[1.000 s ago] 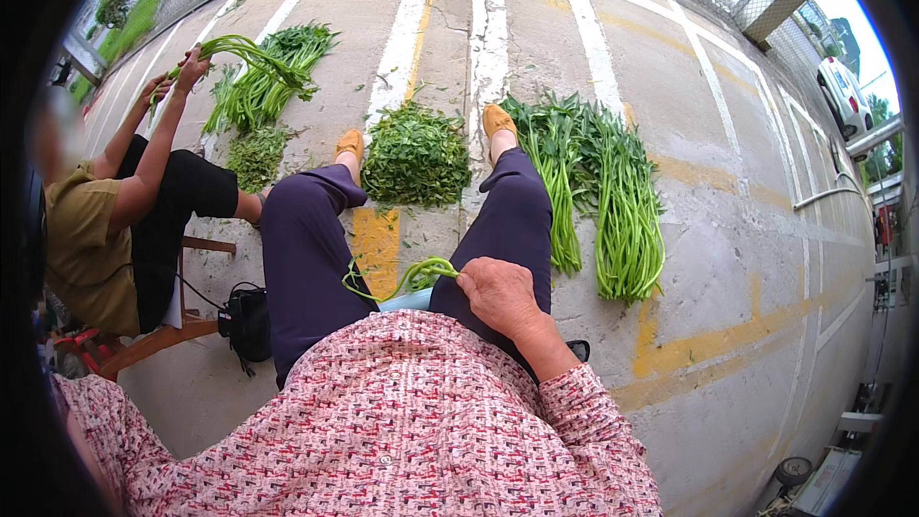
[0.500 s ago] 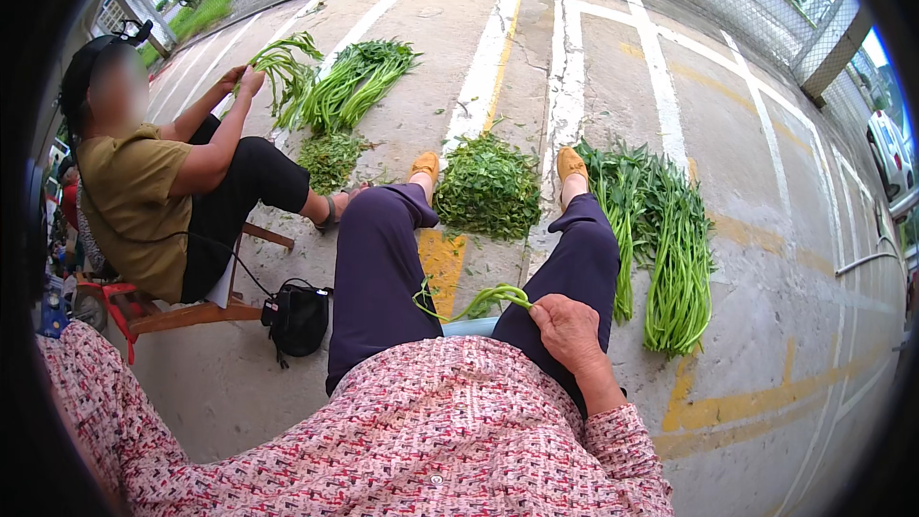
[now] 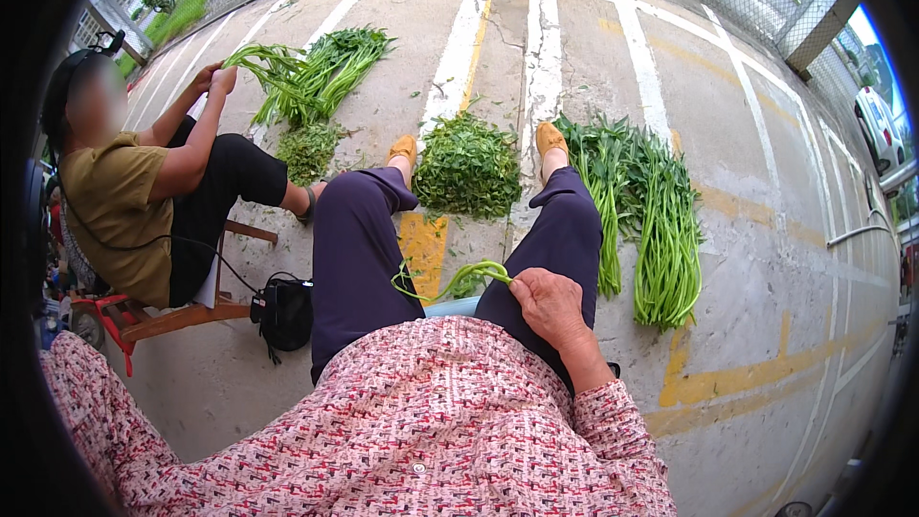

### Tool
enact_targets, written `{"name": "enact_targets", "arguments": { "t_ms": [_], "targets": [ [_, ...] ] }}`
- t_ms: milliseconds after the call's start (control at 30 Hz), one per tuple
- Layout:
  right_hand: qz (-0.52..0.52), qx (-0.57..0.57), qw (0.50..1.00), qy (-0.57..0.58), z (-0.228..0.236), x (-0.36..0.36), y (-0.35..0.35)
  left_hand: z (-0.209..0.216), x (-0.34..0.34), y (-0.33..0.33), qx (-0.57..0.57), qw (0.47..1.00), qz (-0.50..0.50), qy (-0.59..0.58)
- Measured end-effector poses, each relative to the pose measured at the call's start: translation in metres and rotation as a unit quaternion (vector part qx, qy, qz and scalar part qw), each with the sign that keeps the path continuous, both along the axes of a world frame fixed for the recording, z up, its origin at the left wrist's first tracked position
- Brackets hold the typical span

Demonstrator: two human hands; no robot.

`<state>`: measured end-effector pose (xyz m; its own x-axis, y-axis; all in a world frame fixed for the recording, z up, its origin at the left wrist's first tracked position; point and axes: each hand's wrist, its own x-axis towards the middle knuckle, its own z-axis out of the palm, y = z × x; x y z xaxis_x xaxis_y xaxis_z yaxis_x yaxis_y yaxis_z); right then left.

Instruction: The person picks small leaves and buds from green vegetable stems by hand and places the stems back onto a pile on the ground.

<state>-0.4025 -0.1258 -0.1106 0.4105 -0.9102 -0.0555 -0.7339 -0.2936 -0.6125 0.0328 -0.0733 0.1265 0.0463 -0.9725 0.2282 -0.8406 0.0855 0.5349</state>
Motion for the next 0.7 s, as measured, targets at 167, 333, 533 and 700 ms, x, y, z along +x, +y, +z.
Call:
{"name": "enact_targets", "arguments": {
  "t_ms": [167, 333, 533, 700],
  "targets": [
    [-0.001, -0.004, 1.000, -0.007, -0.003, -0.002, 0.000, -0.002, -0.001, -0.001, 0.006, 1.000, 0.006, 0.004],
    [-0.009, 0.019, 0.999, -0.033, -0.003, 0.000, 0.000, -0.005, -0.001, -0.002, 0.009, 1.000, 0.019, 0.013],
    [-0.003, 0.004, 0.999, -0.033, -0.003, -0.003, -0.002, -0.003, -0.006, -0.014, 0.009, 1.000, 0.016, 0.018],
    [-0.026, 0.012, 0.998, -0.048, -0.007, -0.007, -0.002, -0.011, 0.000, -0.023, 0.014, 0.999, 0.008, 0.037]
  ]
}}
